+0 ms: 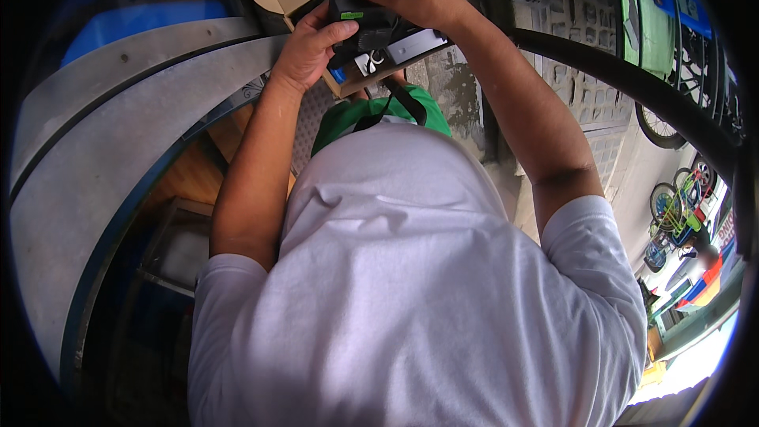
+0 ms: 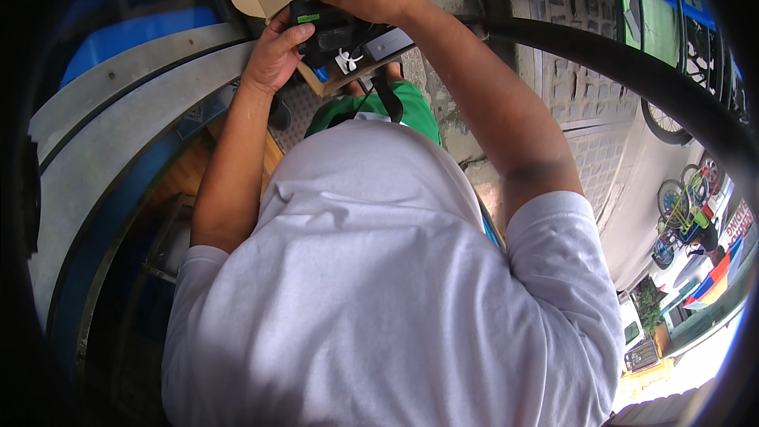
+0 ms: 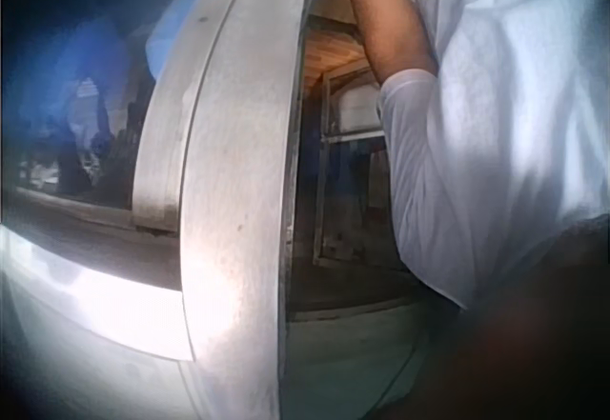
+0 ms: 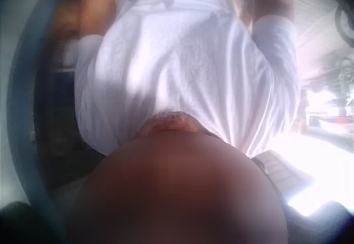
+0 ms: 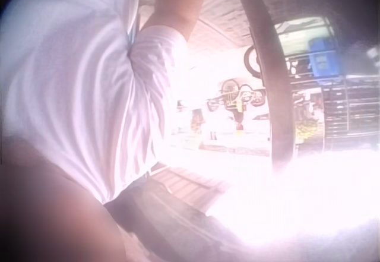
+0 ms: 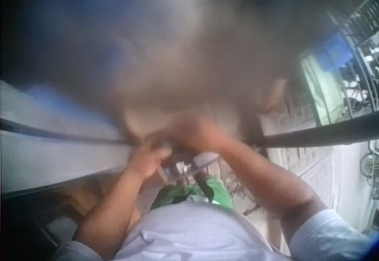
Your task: The person unpacks a cardboard box containing a black pouch, a power adapter, and cables. They place a smartphone on the box, open the pouch, remove and reinsert the adapter and cables, and adjust the pouch strap. The person then handles a small black device and a white cable, placing them back into the box.
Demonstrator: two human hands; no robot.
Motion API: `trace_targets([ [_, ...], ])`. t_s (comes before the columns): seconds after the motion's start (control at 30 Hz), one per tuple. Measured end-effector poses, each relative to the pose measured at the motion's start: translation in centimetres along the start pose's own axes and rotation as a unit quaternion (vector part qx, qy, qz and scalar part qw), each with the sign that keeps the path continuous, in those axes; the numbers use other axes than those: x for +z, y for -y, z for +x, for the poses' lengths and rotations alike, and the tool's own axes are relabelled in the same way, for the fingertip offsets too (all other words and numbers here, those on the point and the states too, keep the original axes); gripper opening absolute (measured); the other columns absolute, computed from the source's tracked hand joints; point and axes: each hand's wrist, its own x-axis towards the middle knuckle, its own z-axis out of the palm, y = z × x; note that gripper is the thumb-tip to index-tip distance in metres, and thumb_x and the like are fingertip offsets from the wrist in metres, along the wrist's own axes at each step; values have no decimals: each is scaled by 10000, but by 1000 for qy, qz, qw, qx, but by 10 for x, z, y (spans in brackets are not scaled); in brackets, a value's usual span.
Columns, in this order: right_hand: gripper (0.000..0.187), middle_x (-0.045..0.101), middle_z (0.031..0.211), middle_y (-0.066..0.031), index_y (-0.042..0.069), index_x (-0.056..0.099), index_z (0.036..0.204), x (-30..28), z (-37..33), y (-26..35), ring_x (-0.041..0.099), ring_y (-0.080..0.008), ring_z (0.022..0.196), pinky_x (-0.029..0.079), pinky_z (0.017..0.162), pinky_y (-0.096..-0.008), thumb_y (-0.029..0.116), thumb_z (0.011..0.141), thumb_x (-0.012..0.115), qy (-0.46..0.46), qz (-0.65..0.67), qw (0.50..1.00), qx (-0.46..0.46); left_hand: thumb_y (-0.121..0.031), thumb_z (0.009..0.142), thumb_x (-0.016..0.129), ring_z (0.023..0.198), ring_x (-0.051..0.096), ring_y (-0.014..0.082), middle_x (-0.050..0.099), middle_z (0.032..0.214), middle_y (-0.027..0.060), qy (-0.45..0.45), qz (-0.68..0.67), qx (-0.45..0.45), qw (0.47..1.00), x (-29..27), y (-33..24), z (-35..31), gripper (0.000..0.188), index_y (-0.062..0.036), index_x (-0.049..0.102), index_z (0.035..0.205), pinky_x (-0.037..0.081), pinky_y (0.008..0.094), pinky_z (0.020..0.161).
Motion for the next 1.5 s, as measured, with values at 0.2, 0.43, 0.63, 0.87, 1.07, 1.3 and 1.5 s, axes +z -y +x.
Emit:
trace_targets([
  [0.2, 343, 684, 1196, -169, 132, 662, 1282, 5, 0, -11, 646, -350, 1115, 497, 968, -460, 268, 978, 581, 53, 79, 993, 72, -128, 835, 788, 970, 621, 63, 686, 1054, -45, 8, 11, -3, 1000, -3, 1, 3, 387, -126, 684, 1208, 488, 223, 854],
  [0.43, 400, 662, 1290, -174, 94, 688, 1272, -4, 2, -5, 633, -324, 1166, 472, 1012, -439, 370, 1046, 505, 64, 239, 932, 266, -109, 839, 786, 1015, 631, 74, 697, 1077, -30, 24, -11, 1, 1000, -5, 2, 6, 384, -118, 685, 1210, 496, 238, 910],
  [0.63, 404, 664, 1283, -172, 85, 689, 1263, -17, 15, -2, 634, -320, 1157, 481, 1000, -440, 370, 1044, 506, 87, 234, 935, 251, -104, 848, 777, 1032, 631, 86, 694, 1098, -18, 20, 2, 10, 1000, -3, 2, 8, 393, -110, 676, 1227, 485, 261, 950],
  [0.87, 380, 660, 1279, -169, 108, 669, 1296, -20, 14, 0, 639, -333, 1136, 488, 977, -442, 334, 1025, 527, 94, 60, 987, 115, -105, 863, 764, 1054, 630, 95, 689, 1118, -9, 23, 11, 23, 999, -2, 0, 10, 407, -99, 658, 1256, 477, 274, 985],
  [1.07, 345, 668, 1250, -177, 96, 682, 1260, -30, 16, 8, 654, -326, 1096, 499, 950, -436, 303, 1025, 538, 108, 165, 945, 263, -101, 866, 759, 1077, 634, 110, 689, 1129, 4, 32, 13, 32, 999, -2, 1, 9, 408, -86, 652, 1260, 480, 290, 1004],
  [1.3, 338, 693, 1184, -173, 80, 692, 1223, -24, 14, 4, 675, -312, 1026, 522, 891, -417, 310, 1010, 567, 88, 65, 989, 97, -90, 868, 746, 1097, 626, 124, 679, 1153, 14, 31, 46, 47, 997, 0, 0, 8, 431, -72, 637, 1284, 471, 300, 1017],
  [1.5, 328, 710, 1135, -164, 80, 705, 1196, -48, 16, 29, 685, -325, 996, 524, 880, -433, 291, 960, 621, 96, 106, 944, 298, -93, 869, 744, 1115, 621, 142, 672, 1167, 25, 10, 52, 59, 997, 9, -3, 6, 433, -62, 628, 1284, 467, 316, 1028],
])
